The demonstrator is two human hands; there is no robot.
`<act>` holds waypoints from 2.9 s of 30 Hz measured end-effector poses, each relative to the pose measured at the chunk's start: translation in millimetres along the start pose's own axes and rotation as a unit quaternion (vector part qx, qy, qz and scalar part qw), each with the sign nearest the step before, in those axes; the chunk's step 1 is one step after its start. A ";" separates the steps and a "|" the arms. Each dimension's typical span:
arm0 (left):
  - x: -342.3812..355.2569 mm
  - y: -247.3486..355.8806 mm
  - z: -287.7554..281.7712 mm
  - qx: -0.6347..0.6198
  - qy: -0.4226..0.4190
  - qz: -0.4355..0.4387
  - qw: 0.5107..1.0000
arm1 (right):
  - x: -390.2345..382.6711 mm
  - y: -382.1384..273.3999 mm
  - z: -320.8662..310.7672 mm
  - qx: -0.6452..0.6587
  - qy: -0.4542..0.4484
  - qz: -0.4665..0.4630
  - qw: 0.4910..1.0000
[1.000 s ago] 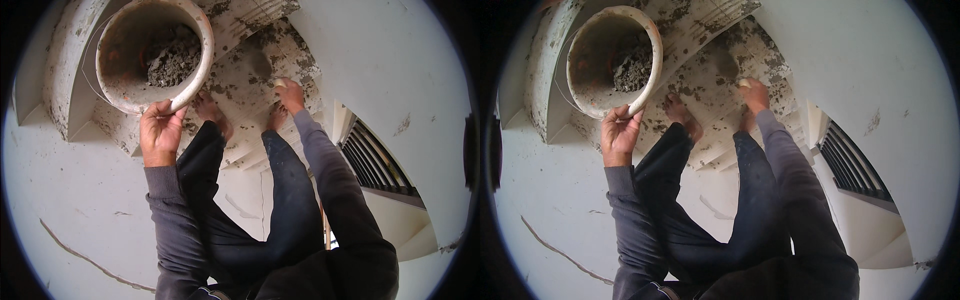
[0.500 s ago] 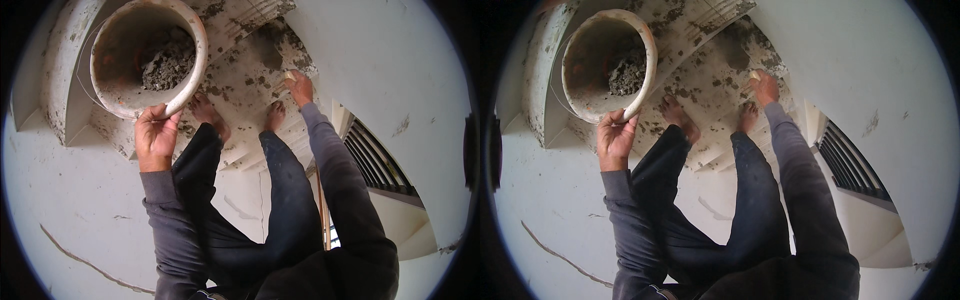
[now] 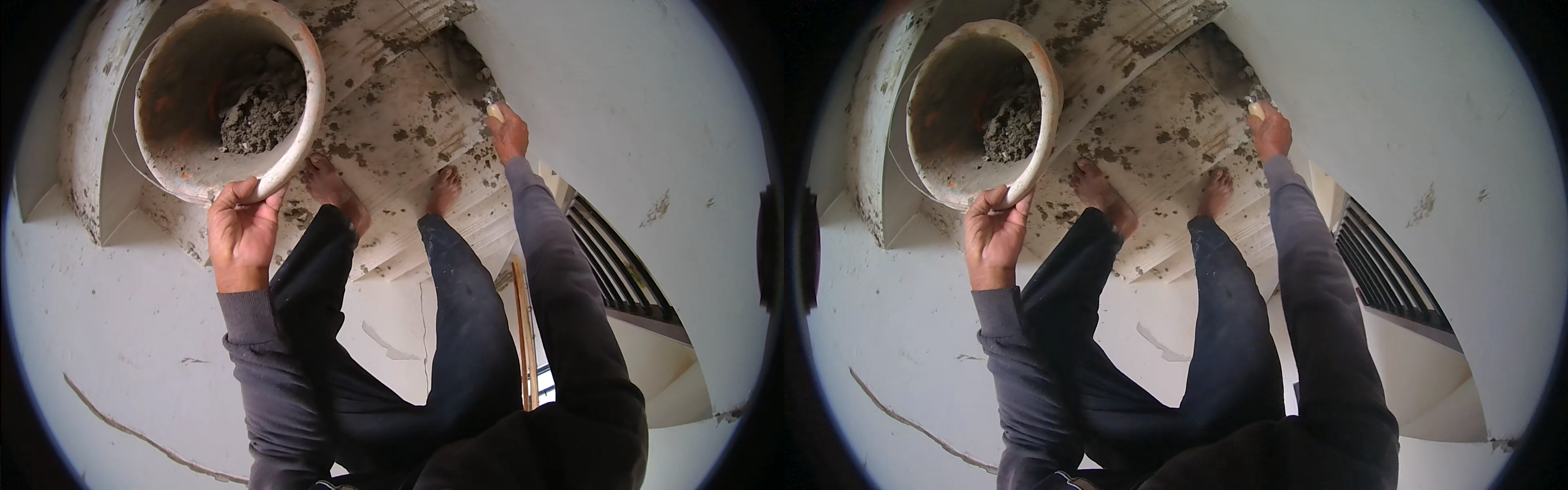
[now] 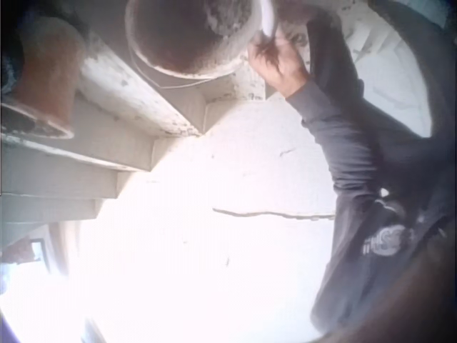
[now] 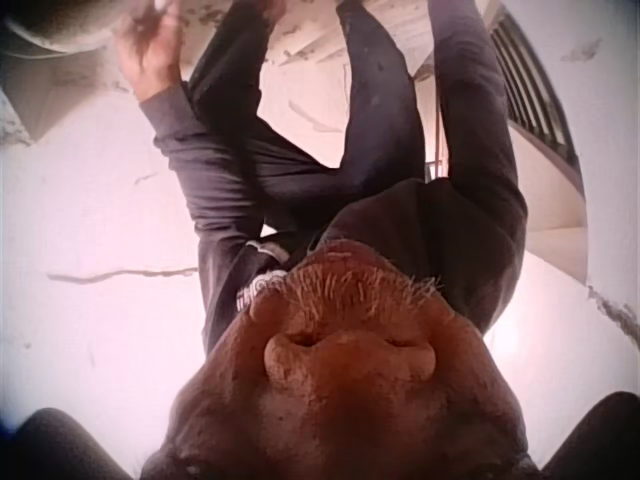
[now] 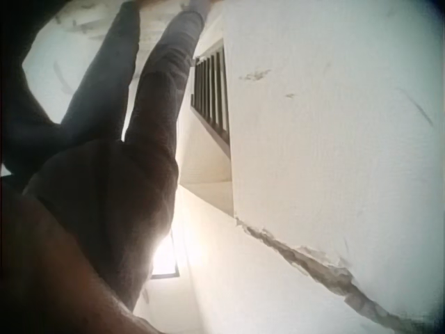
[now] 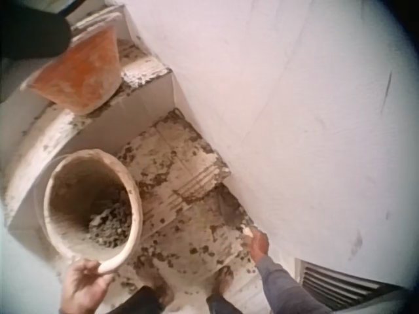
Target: The person applies mortar to concrete stairs using a trowel, taking the material from a bucket.
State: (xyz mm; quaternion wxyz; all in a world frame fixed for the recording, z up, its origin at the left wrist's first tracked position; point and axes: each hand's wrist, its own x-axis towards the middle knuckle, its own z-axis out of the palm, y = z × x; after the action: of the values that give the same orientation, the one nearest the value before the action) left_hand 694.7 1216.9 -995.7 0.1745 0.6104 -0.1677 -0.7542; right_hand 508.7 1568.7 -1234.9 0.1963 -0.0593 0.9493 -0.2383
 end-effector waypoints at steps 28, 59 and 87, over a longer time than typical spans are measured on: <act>2.6 -4.3 2.8 -0.016 -0.009 -0.001 1.000 | -105.6 -148.2 -165.5 0.117 0.015 -0.104 0.988; 6.7 5.7 -6.3 -0.003 -0.010 -0.010 1.000 | -133.6 63.7 -36.8 -0.112 -0.199 0.066 0.971; 14.1 14.6 -11.4 0.011 -0.022 -0.032 0.999 | -72.2 75.2 -48.4 -0.154 -0.132 0.005 0.979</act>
State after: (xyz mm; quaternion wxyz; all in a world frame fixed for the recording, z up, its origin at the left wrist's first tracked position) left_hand 704.0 1196.9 -1003.3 0.1395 0.6007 -0.1598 -0.7708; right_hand 553.9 1670.5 -1206.7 0.3093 -0.1149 0.9408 -0.0781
